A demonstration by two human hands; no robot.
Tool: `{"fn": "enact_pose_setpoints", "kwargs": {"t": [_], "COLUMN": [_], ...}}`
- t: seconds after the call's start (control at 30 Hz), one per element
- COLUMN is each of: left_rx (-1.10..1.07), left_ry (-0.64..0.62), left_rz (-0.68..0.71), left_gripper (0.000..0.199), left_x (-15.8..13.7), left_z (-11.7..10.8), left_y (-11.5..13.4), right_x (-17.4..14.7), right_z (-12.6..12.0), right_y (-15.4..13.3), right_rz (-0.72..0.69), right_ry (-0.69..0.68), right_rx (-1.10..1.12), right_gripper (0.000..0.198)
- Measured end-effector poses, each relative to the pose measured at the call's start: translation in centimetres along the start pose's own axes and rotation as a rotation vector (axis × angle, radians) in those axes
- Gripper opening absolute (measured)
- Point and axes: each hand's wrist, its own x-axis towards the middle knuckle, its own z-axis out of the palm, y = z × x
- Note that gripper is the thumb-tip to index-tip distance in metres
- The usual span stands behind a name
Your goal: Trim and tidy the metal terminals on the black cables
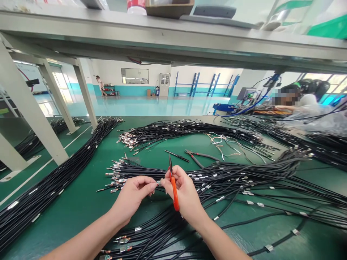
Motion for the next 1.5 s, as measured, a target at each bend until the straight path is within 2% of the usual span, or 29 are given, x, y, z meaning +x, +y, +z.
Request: {"fn": "enact_pose_setpoints", "kwargs": {"t": [0.13, 0.27, 0.33, 0.4, 0.47, 0.63, 0.77, 0.93, 1.07, 1.23, 1.37, 1.5], "left_rx": [0.048, 0.182, 0.145, -0.016, -0.247, -0.793, -0.953, -0.897, -0.744, -0.640, -0.621, -0.587], "left_ry": [0.029, 0.260, 0.223, 0.123, 0.090, 0.091, 0.121, 0.093, 0.053, 0.045, 0.046, 0.041], "left_rz": [0.041, 0.120, 0.049, -0.110, -0.235, -0.418, -0.486, -0.420, -0.363, -0.348, -0.331, -0.319], "left_gripper": [0.012, 0.009, 0.009, 0.012, 0.017, 0.021, 0.015, 0.011, 0.011, 0.011, 0.008, 0.007], "left_x": [1.1, 0.2, -0.7, -1.4, -1.6, -1.1, -1.0, -1.4, -1.6, -1.7, -1.7, -1.7], "left_z": [-0.6, -0.3, 0.2, 0.9, 1.4, 1.8, 1.7, 1.8, 1.8, 1.9, 1.9, 2.0], "left_y": [-0.2, 0.2, 0.3, 0.0, -0.6, -2.2, -2.6, -2.7, -2.7, -2.9, -3.1, -3.2], "right_x": [0.1, 0.1, 0.1, -0.1, -0.3, -0.8, -0.8, 0.0, 0.6, 0.5, 0.5, 0.5], "right_z": [0.0, 0.2, 0.3, 0.5, 0.7, 1.3, 1.3, -0.7, -2.8, -3.5, -3.7, -3.9], "right_y": [0.0, 0.3, 0.5, 0.6, 0.6, 0.6, 0.6, -0.3, -1.5, -1.9, -1.7, -1.7], "right_rz": [0.006, 0.030, 0.029, 0.027, 0.031, 0.043, 0.065, 0.028, -0.030, -0.098, -0.128, -0.124], "right_ry": [-0.012, 0.030, 0.051, 0.072, 0.086, 0.060, -0.022, -0.176, -0.298, -0.477, -0.513, -0.523], "right_rx": [-0.009, -0.024, -0.028, -0.029, -0.036, -0.105, -0.155, -0.321, -0.614, -0.908, -1.027, -1.040], "right_gripper": [0.024, 0.024, 0.024, 0.024, 0.024, 0.026, 0.027, 0.024, 0.019, 0.006, 0.003, 0.006]}}
